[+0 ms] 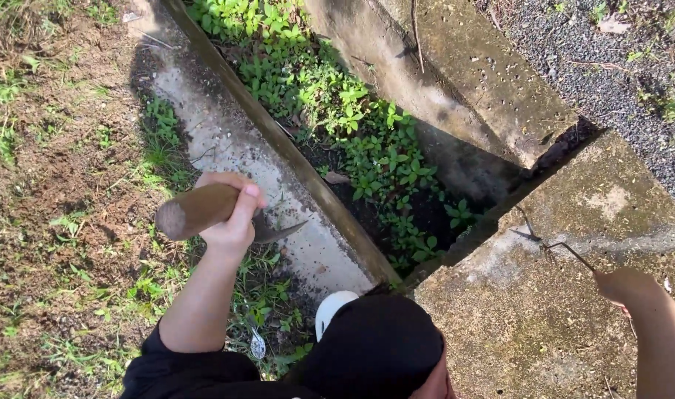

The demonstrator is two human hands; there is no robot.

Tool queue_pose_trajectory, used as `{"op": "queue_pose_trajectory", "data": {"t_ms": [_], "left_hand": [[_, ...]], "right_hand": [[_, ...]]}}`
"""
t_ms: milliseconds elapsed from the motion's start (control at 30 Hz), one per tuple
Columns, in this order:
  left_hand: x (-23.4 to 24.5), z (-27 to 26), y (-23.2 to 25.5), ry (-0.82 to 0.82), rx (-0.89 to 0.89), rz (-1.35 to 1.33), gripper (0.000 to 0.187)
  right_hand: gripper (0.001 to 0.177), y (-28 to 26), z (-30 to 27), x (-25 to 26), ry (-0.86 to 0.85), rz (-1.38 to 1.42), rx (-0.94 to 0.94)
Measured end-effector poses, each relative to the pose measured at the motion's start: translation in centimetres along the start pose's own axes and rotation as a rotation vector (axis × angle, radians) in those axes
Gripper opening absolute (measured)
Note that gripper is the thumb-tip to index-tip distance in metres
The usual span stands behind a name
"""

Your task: Cutting and clearing weeds and grass along a drainage ditch using a hand sickle

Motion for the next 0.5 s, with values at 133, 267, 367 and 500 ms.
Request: {"op": "queue_pose_trajectory", "data": {"t_ms": [133,267,367,500], "left_hand": [[1.0,0.2,-0.6,-0.008,0.081,-0.024,0.013],[-0.3,1.3,0.2,-0.038,0.049,0.012,0.01],[-1.8,3.2,1.6,-0.098,0.01,-0.09,0.008],[-4.4,4.2,4.7,-0.161,-0.081,-0.132,0.008]], "right_hand": [[0.066,0.4,-0.2,-0.1,0.004,0.042,0.0],[0.065,0.5,0.3,0.7,-0.055,0.127,-0.005],[0.065,-0.2,-0.8,1.7,-0.037,0.036,0.046],[0.072,2.1,-0.5,4.0,0.026,-0.155,0.087]]}}
Point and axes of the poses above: each hand's wrist, its own z-axis towards the middle knuckle, its own x-axis out of the back of the hand, y = z × x, the point moved 6 cm from there along z, towards the middle knuckle, and after that the axes turned 13 degrees about -z, right-handed, at the moved point
